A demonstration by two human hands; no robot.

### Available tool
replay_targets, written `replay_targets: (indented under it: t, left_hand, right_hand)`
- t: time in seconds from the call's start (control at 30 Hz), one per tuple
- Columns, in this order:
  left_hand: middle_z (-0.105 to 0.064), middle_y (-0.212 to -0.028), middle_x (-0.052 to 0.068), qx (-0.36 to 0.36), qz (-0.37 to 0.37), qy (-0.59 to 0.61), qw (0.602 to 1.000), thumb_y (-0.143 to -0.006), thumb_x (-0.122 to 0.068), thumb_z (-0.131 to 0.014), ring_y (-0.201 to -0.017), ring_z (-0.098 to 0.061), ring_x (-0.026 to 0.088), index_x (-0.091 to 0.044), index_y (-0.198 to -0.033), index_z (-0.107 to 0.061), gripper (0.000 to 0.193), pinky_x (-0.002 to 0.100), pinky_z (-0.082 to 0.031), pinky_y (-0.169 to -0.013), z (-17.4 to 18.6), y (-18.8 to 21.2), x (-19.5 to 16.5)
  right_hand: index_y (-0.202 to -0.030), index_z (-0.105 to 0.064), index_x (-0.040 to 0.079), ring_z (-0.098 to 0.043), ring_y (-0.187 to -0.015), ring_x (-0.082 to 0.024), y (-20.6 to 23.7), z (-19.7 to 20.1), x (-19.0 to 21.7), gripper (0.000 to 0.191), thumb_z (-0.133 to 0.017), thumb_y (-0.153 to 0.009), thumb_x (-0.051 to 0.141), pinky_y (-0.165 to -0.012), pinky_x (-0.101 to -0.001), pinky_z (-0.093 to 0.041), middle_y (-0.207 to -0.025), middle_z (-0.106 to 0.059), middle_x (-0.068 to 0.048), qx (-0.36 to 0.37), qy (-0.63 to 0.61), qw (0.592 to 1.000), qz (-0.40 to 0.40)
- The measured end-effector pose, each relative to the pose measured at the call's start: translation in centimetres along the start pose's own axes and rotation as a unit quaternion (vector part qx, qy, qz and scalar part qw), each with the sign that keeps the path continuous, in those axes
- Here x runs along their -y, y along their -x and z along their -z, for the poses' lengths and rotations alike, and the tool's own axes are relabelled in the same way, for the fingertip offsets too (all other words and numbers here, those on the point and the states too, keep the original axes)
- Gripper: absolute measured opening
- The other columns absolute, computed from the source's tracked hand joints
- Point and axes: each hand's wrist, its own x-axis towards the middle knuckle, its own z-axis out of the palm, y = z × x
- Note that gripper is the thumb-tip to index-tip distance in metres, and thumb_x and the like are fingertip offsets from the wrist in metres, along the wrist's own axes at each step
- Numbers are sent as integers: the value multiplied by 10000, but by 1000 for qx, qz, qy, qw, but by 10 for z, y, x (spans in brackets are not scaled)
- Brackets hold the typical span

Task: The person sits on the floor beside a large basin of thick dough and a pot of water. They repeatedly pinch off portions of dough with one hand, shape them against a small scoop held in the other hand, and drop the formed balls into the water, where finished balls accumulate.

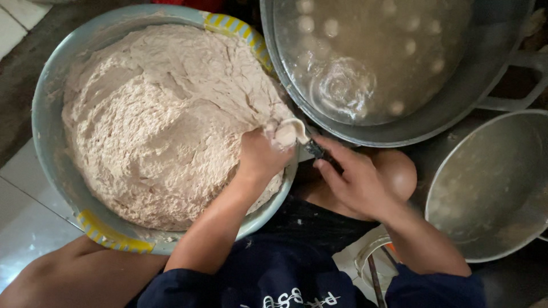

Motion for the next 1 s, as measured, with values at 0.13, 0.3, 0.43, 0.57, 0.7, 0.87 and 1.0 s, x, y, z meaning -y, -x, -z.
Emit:
replay_targets:
  t: [0.13, 0.3, 0.43, 0.57, 0.7, 0.87, 1.0]
  left_hand:
    - [-726, -775, 182, 23, 46, -59, 997, -662, -282, -816, -751, -721, 395, -54, -836, -725, 301, 451, -568, -687, 3, -3, -6]
    - [-704, -690, 171, 108, 70, -239, 963, -808, -454, -726, -637, -703, 373, -64, -790, -722, 391, 464, -561, -609, 13, -11, -16]
    - [-686, -624, 173, 107, 68, -278, 952, -868, -682, -711, -591, -683, 353, -27, -721, -712, 672, 459, -548, -624, 17, -9, -17]
    - [-709, -707, 182, 16, 9, -118, 993, -855, -506, -752, -640, -675, 406, -78, -844, -771, 428, 487, -543, -611, 16, -3, -11]
    - [-740, -813, 158, -12, 14, -55, 998, -902, -392, -740, -739, -699, 401, -104, -918, -774, 291, 484, -563, -678, 13, 2, -7]
    - [-745, -846, 131, -17, 82, 60, 995, -810, -356, -800, -791, -744, 333, -90, -954, -725, 312, 428, -592, -714, 9, 10, -5]
    - [-758, -886, 159, 8, 8, 31, 999, -691, -258, -826, -852, -731, 367, -81, -971, -746, 340, 439, -579, -752, 11, 12, -7]
  right_hand:
    - [-1471, -525, 67, -588, -622, -57, -1, 2, -2, 475, -594, -1002, 101, -564, -223, -500, -917, -727, -41, 94, -159, 969, -163]
    - [-1483, -517, 80, -566, -587, -90, -4, 18, -28, 489, -570, -998, 112, -538, -251, -475, -919, -723, -54, 51, -191, 957, -210]
    - [-1433, -571, 52, -661, -866, -170, -4, 37, -51, 457, -660, -991, 132, -775, -311, -546, -991, -732, -109, -90, 68, 982, -150]
    - [-1421, -587, 48, -689, -1011, -212, -14, 53, -63, 446, -665, -991, 137, -857, -348, -545, -1141, -713, -160, -122, 126, 976, -130]
    - [-1457, -553, 82, -664, -829, -157, -13, 47, -52, 444, -599, -1020, 149, -725, -296, -554, -1064, -724, -93, -83, -5, 968, -236]
    - [-1469, -517, 102, -608, -683, -100, 6, 18, -22, 474, -562, -998, 123, -608, -259, -524, -965, -732, -42, 47, -122, 966, -225]
    - [-1447, -539, 63, -628, -767, -67, 11, 1, -2, 417, -564, -1031, 90, -678, -233, -533, -951, -728, -34, 64, -69, 990, -102]
